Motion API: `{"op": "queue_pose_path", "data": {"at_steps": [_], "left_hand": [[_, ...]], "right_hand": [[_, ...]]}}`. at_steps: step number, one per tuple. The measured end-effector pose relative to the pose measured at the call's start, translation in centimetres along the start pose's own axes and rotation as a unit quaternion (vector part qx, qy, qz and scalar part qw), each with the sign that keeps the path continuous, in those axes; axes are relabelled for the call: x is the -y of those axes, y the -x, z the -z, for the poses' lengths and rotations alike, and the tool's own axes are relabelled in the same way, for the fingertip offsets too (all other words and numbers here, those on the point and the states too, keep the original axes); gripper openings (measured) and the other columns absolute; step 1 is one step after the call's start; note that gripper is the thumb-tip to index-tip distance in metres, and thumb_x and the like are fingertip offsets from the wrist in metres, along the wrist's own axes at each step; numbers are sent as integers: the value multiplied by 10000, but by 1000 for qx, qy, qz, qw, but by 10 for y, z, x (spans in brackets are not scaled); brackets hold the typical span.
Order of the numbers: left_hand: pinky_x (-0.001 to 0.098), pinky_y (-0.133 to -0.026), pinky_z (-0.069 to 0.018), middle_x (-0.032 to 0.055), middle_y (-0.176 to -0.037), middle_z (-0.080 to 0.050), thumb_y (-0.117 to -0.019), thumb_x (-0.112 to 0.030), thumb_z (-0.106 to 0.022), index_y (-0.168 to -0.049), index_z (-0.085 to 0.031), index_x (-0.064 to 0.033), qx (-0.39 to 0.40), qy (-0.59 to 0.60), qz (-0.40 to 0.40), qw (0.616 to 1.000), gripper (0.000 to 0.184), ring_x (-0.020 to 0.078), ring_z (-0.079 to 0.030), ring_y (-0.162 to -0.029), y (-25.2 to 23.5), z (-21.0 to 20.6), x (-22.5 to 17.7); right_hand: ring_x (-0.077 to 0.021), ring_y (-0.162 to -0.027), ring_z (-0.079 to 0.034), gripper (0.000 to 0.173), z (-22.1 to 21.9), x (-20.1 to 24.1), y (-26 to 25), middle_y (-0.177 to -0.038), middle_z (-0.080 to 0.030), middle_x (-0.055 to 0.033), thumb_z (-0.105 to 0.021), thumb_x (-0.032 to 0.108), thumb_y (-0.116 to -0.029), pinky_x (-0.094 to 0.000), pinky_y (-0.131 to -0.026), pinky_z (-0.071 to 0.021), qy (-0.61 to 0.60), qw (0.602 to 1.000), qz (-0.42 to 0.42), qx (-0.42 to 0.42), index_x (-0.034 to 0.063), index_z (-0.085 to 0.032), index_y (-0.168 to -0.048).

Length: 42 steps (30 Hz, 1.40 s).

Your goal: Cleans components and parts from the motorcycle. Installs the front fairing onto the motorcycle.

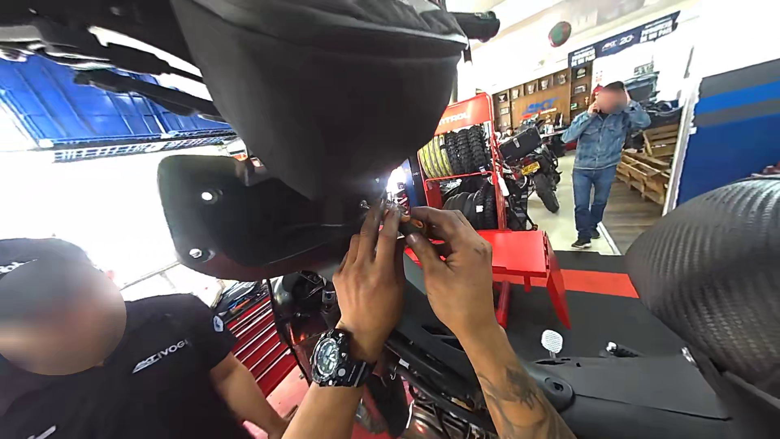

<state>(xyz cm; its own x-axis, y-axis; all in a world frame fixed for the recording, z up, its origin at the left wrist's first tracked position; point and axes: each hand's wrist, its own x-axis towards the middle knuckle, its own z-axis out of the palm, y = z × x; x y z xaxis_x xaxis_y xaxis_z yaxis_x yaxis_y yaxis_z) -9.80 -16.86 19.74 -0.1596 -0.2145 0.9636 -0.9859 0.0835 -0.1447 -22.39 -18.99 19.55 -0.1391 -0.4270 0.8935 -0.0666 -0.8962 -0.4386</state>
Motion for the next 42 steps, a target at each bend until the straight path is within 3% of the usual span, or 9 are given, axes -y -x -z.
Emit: {"op": "queue_pose_path", "data": {"at_steps": [13, 18, 21, 25, 28, 30, 34, 38, 42], "left_hand": [[388, -517, -547, 69, -1419, -622, -986, -79, -616, -1328, -681, -219, 17, -21, -23, 999, 375, 241, -725, -761, -14, 1, 10], [375, -517, -544, 73, -1432, -606, -919, 4, -622, -1340, -671, -191, 30, -18, -16, 999, 466, 223, -707, -729, -15, 3, 9], [369, -531, -551, 107, -1449, -577, -957, -26, -609, -1437, -609, -217, 59, -9, -27, 998, 516, 223, -698, -720, -20, 4, 3], [382, -529, -560, 117, -1415, -602, -935, -1, -622, -1386, -643, -211, 61, 14, -36, 997, 498, 238, -704, -718, -23, 1, 6], [379, -537, -559, 116, -1395, -612, -954, -24, -606, -1367, -653, -179, 60, 5, -37, 998, 443, 236, -699, -721, -21, -1, 6], [382, -525, -560, 113, -1405, -605, -937, -37, -641, -1394, -629, -168, 56, 11, -29, 998, 475, 242, -702, -720, -24, 0, 5], [370, -502, -552, 98, -1451, -579, -936, -1, -623, -1450, -583, -172, 66, 17, -15, 998, 542, 218, -688, -667, -25, 2, 6], [389, -503, -557, 95, -1431, -596, -891, 37, -645, -1384, -646, -179, 73, 15, -9, 997, 538, 230, -687, -650, -26, 0, 6], [390, -498, -554, 105, -1426, -600, -910, -7, -652, -1363, -654, -128, 63, 14, -6, 998, 469, 233, -684, -645, -27, 0, 5]], "right_hand": [[-170, -406, -504, 446, -12, 10, -8, -636, -577, -73, -369, 554, -1075, -303, -369, -444, -148, 957, -246, 43, 163, -536, -1212], [-149, -655, -650, 424, -4, 5, 9, -952, -678, -16, -613, 209, -1018, -330, -542, -573, -42, 987, -120, 94, 186, -435, -1402], [-139, -543, -602, 332, -8, -5, 8, -703, -618, 5, -465, 447, -1074, -362, -486, -532, 64, 989, -107, 77, 155, -595, -1167], [-204, -443, -497, 740, -11, -1, -2, -524, -502, -34, -229, 677, -1040, -421, -417, -400, 95, 982, -156, 48, 165, -618, -673], [-169, -584, -606, 452, -4, 0, 3, -730, -640, -17, -439, 542, -1057, -414, -508, -505, 110, 991, -71, 26, 170, -684, -1141], [-98, -842, -688, 448, -1, 1, 6, -1059, -683, -11, -589, 324, -1032, -318, -681, -613, 90, 995, -6, 47, 128, -503, -1425], [-107, -719, -666, 272, -7, -1, 6, -901, -679, -8, -526, 306, -1062, -337, -623, -589, 117, 993, -19, 28, 110, -631, -1219], [-216, -497, -552, 667, -9, 0, -7, -558, -528, -33, -231, 585, -1080, -456, -456, -432, 176, 978, -107, 29, 151, -663, -816], [-111, -732, -667, 412, -3, 0, 5, -906, -675, 7, -559, 359, -1044, -349, -616, -592, 105, 993, -31, 47, 128, -503, -1382]]}}
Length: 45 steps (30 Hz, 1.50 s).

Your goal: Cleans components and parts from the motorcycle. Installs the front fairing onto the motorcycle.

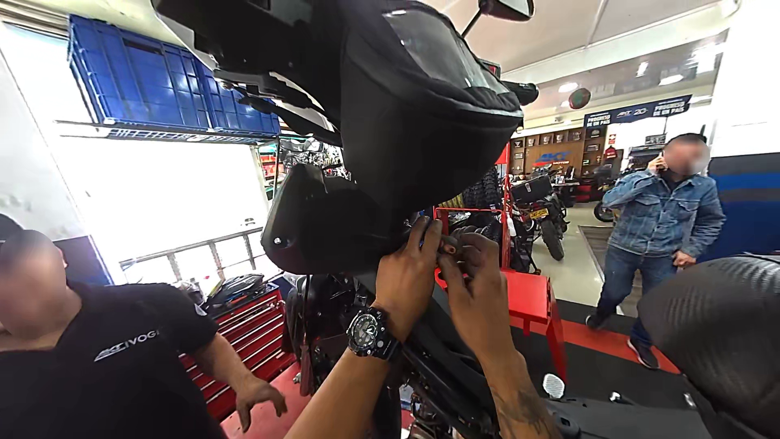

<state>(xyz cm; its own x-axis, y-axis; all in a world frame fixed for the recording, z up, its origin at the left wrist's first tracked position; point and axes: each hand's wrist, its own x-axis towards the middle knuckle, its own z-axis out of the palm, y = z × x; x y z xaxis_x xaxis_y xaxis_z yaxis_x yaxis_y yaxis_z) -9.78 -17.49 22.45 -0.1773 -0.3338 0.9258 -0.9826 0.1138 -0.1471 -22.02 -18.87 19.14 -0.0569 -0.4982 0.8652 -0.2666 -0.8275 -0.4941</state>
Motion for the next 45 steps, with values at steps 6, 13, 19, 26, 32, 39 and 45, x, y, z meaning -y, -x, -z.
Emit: {"op": "queue_pose_path", "data": {"at_steps": [6, 13, 19, 26, 32, 39, 45], "left_hand": [[393, -521, -567, 106, -1428, -598, -884, 43, -655, -1381, -642, -144, 11, 11, 8, 1000, 531, 242, -704, -687, 0, 0, 0], [393, -538, -573, 104, -1453, -581, -879, 17, -676, -1390, -631, -119, 9, 26, 27, 999, 531, 236, -705, -700, -1, 1, -2], [404, -566, -592, 105, -1465, -569, -874, -15, -715, -1393, -623, -120, 37, 24, 38, 998, 537, 242, -714, -715, -4, 3, -6], [406, -584, -599, 128, -1539, -484, -907, -31, -682, -1483, -522, -77, 64, 55, 49, 995, 600, 246, -708, -739, -4, 10, -8], [412, -682, -608, 186, -1632, -314, -967, -35, -623, -1576, -367, -63, 194, 102, -2, 976, 661, 287, -716, -854, -7, 38, -2], [458, -671, -580, 219, -1659, -232, -967, -4, -597, -1566, -353, -9, 234, 98, -26, 967, 646, 331, -700, -832, -6, 47, 1], [496, -683, -587, 192, -1426, -530, -960, 16, -590, -1434, -529, -30, 215, 33, -74, 973, 480, 349, -698, -846, -15, 41, 5]], "right_hand": [[-198, -508, -555, 612, -5, 0, -8, -573, -541, -9, -267, 550, -1088, -441, -477, -452, 87, 995, -53, -14, 156, -687, -882], [-108, -874, -682, 357, -2, -2, -2, -1134, -663, -27, -599, 212, -1015, -330, -714, -610, -10, 999, 43, 7, 144, -588, -1365], [-257, -575, -596, 721, -3, 9, -22, -608, -577, -64, -212, 620, -1067, -514, -539, -458, 84, 992, -88, -14, 122, -680, -835], [-154, -912, -692, 376, 4, 2, -7, -1091, -686, -78, -589, 151, -1001, -402, -787, -600, 11, 999, 29, 38, 87, -539, -1369], [-111, -893, -678, 363, 2, 0, -9, -1093, -682, -95, -523, 202, -1059, -344, -801, -585, 4, 999, 43, 28, 41, -533, -1384], [-87, -780, -669, 344, -3, 1, -5, -974, -681, -57, -453, 261, -1096, -320, -703, -595, 1, 1000, 26, 18, 26, -588, -1308], [-160, -550, -583, 779, -5, 3, -24, -612, -598, -35, -201, 634, -1063, -416, -541, -512, 18, 988, -144, 47, 99, -684, -768]]}}
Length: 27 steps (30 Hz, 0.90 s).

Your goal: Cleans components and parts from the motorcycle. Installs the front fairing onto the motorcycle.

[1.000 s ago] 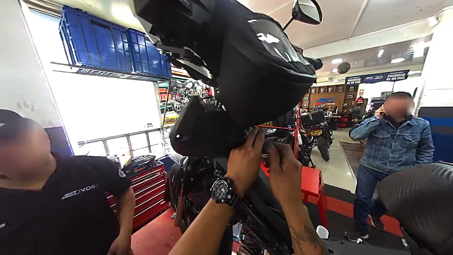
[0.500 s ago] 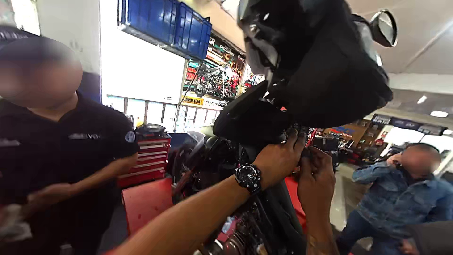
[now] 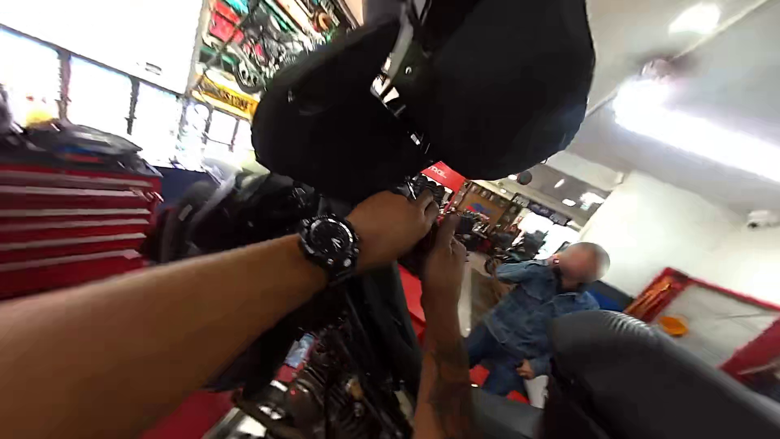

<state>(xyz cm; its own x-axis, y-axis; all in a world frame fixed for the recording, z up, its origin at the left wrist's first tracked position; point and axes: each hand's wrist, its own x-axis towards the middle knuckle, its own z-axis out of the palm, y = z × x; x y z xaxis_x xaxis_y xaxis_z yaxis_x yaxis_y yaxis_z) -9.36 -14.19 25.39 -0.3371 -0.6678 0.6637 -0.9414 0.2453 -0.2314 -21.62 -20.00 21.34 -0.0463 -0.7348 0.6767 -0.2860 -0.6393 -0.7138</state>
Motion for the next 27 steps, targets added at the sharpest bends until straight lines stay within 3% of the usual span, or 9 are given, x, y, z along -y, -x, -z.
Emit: {"op": "queue_pose_path", "data": {"at_steps": [2, 3, 6, 8, 10, 13, 19, 25, 27], "left_hand": [[479, -651, -593, 190, -1371, -565, -973, 2, -580, -1397, -560, -33, -21, -16, -6, 1000, 426, 339, -705, -813, 0, -4, 5], [464, -641, -593, 193, -1378, -559, -980, 1, -574, -1405, -551, -30, -29, -24, -4, 999, 426, 333, -707, -809, 1, -6, 5], [416, -611, -588, 182, -1382, -568, -961, 15, -591, -1415, -550, -29, -88, -38, 10, 995, 457, 308, -714, -830, 1, -17, 1], [407, -616, -594, 172, -1413, -556, -954, 9, -610, -1442, -531, -32, -113, -20, 25, 993, 496, 294, -714, -819, 4, -22, -1], [414, -634, -593, 170, -1454, -545, -946, 14, -613, -1482, -504, -42, -113, -6, 44, 993, 549, 292, -718, -799, 6, -21, -2], [427, -629, -604, 155, -1430, -564, -954, 3, -608, -1441, -545, -61, -115, 10, 56, 992, 495, 287, -722, -793, 1, -24, -1], [412, -631, -613, 157, -1386, -594, -976, -64, -616, -1392, -582, -52, -142, 28, 77, 986, 417, 275, -727, -808, 0, -27, -5], [392, -606, -609, 141, -1401, -572, -991, -79, -605, -1387, -589, -81, -140, 26, 63, 988, 397, 251, -715, -774, -1, -29, -2], [390, -596, -606, 144, -1390, -578, -997, -86, -601, -1378, -592, -77, -141, 20, 66, 988, 381, 250, -714, -757, -3, -31, -5]], "right_hand": [[-157, -573, -605, 664, 1, 1, 5, -658, -632, -34, -293, 582, -1078, -414, -556, -523, -6, 999, 34, -12, 105, -705, -871], [-147, -675, -645, 484, 5, 0, 11, -804, -675, -37, -393, 496, -1086, -393, -623, -555, -21, 997, 76, -8, 112, -686, -1099], [-94, -933, -706, 440, 8, -5, 28, -1170, -679, -30, -598, 242, -1036, -277, -745, -615, -101, 982, 158, 6, 140, -450, -1437], [-88, -973, -696, 409, 4, -9, 31, -1186, -674, -36, -598, 148, -1024, -273, -797, -607, -118, 978, 172, -6, 121, -490, -1417], [-90, -746, -670, 325, 3, -8, 27, -956, -686, -18, -523, 326, -1072, -296, -643, -585, -59, 987, 148, -21, 113, -569, -1312], [-197, -530, -616, 679, 4, -2, 16, -656, -642, -48, -220, 583, -1084, -449, -501, -528, 34, 995, 91, -19, 125, -713, -990], [-98, -873, -695, 406, 9, -4, 28, -1073, -686, -63, -566, 217, -1042, -309, -755, -609, -22, 982, 189, -6, 75, -484, -1413], [-320, -696, -628, 670, 6, 1, 11, -739, -620, -151, -266, 571, -1089, -589, -640, -473, 73, 994, 63, -46, 59, -677, -958], [-297, -719, -653, 577, 11, -2, 11, -811, -660, -139, -356, 558, -1079, -563, -647, -509, 55, 995, 79, -38, 75, -671, -1098]]}}
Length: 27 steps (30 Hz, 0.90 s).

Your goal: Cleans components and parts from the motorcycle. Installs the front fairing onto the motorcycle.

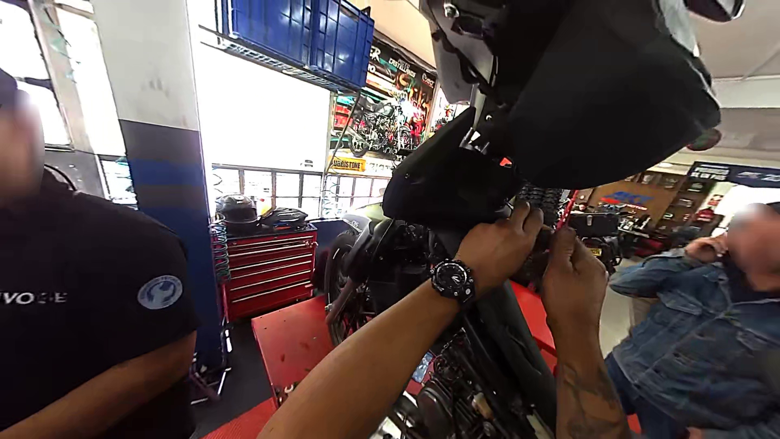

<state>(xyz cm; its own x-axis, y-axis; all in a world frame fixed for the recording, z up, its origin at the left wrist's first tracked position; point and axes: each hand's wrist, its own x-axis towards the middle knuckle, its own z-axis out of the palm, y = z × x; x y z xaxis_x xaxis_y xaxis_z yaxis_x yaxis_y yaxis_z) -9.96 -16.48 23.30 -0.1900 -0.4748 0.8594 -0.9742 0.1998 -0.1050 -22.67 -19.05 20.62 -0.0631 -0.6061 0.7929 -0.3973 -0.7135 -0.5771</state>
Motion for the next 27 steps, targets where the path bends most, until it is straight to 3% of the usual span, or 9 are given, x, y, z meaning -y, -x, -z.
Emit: {"op": "queue_pose_path", "data": {"at_steps": [2, 4, 7, 11, 13, 16, 19, 24, 27], "left_hand": [[386, -586, -602, 146, -1416, -568, -976, -53, -609, -1394, -581, -65, -1, -2, 4, 1000, 419, 247, -712, -746, -1, -1, -2], [389, -594, -602, 151, -1462, -540, -953, -20, -623, -1428, -559, -59, 8, 4, 8, 1000, 480, 253, -715, -757, 0, 1, -1], [399, -667, -614, 126, -1531, -500, -923, 24, -618, -1458, -552, -90, -28, 56, -10, 998, 550, 248, -732, -867, 12, 16, 2], [385, -990, -556, 127, -1317, -667, -938, -65, -675, -1229, -725, -76, -343, 77, -56, 934, 296, 223, -646, -1192, 50, 70, 20], [392, -1082, -464, 196, -1393, -549, -918, -199, -751, -1314, -627, -23, -416, 50, 2, 908, 451, 267, -516, -1323, 47, 98, 44], [385, -1065, -492, 126, -1469, -525, -950, -401, -701, -1488, -467, -58, -262, 111, 115, 952, 679, 183, -537, -1320, 33, 124, 81], [342, -851, -591, 32, -1080, -687, -993, -396, -645, -1279, -609, -73, -169, 167, 140, 961, 433, 74, -679, -949, 23, 125, 91], [353, -1006, -558, 6, -1214, -688, -987, -324, -692, -1331, -609, -100, -158, 148, 123, 968, 419, 94, -672, -1110, 34, 124, 117], [366, -961, -569, 42, -1173, -694, -987, -325, -683, -1322, -598, -69, -150, 150, 153, 965, 430, 124, -689, -1045, 34, 126, 125]], "right_hand": [[-183, -843, -701, 424, 2, -1, 6, -1057, -688, -91, -520, 367, -1064, -422, -737, -603, -32, 998, 51, 26, 116, -504, -1405], [-189, -925, -700, 426, -4, -4, 8, -1139, -676, -132, -562, 183, -1035, -412, -805, -595, -41, 994, 95, 18, 76, -481, -1440], [-179, -952, -701, 400, -5, -8, 6, -1140, -685, -126, -553, 177, -1040, -411, -837, -589, -29, 994, 108, 13, 76, -499, -1424], [-204, -933, -709, 406, -3, -6, 2, -1154, -687, -121, -591, 154, -1017, -450, -799, -606, -44, 993, 105, 28, 89, -518, -1411], [-206, -946, -710, 393, -7, -5, 3, -1171, -687, -117, -585, 148, -1019, -449, -806, -613, -70, 993, 90, 20, 88, -530, -1404], [-203, -1016, -691, 383, -14, -2, 6, -1221, -670, -108, -556, 140, -1018, -459, -863, -596, -85, 993, 80, 7, 90, -559, -1398], [-233, -1106, -665, 405, -20, 4, 8, -1288, -634, -122, -524, 180, -1044, -480, -908, -576, -87, 994, 65, -1, 109, -544, -1442], [-237, -956, -678, 400, -25, 7, 3, -1167, -642, -125, -479, 242, -1072, -446, -776, -596, -143, 989, 39, -21, 95, -564, -1434], [-213, -890, -680, 349, -23, 8, 1, -1116, -651, -103, -551, 203, -1045, -417, -736, -602, -153, 986, 44, -39, 111, -627, -1372]]}}
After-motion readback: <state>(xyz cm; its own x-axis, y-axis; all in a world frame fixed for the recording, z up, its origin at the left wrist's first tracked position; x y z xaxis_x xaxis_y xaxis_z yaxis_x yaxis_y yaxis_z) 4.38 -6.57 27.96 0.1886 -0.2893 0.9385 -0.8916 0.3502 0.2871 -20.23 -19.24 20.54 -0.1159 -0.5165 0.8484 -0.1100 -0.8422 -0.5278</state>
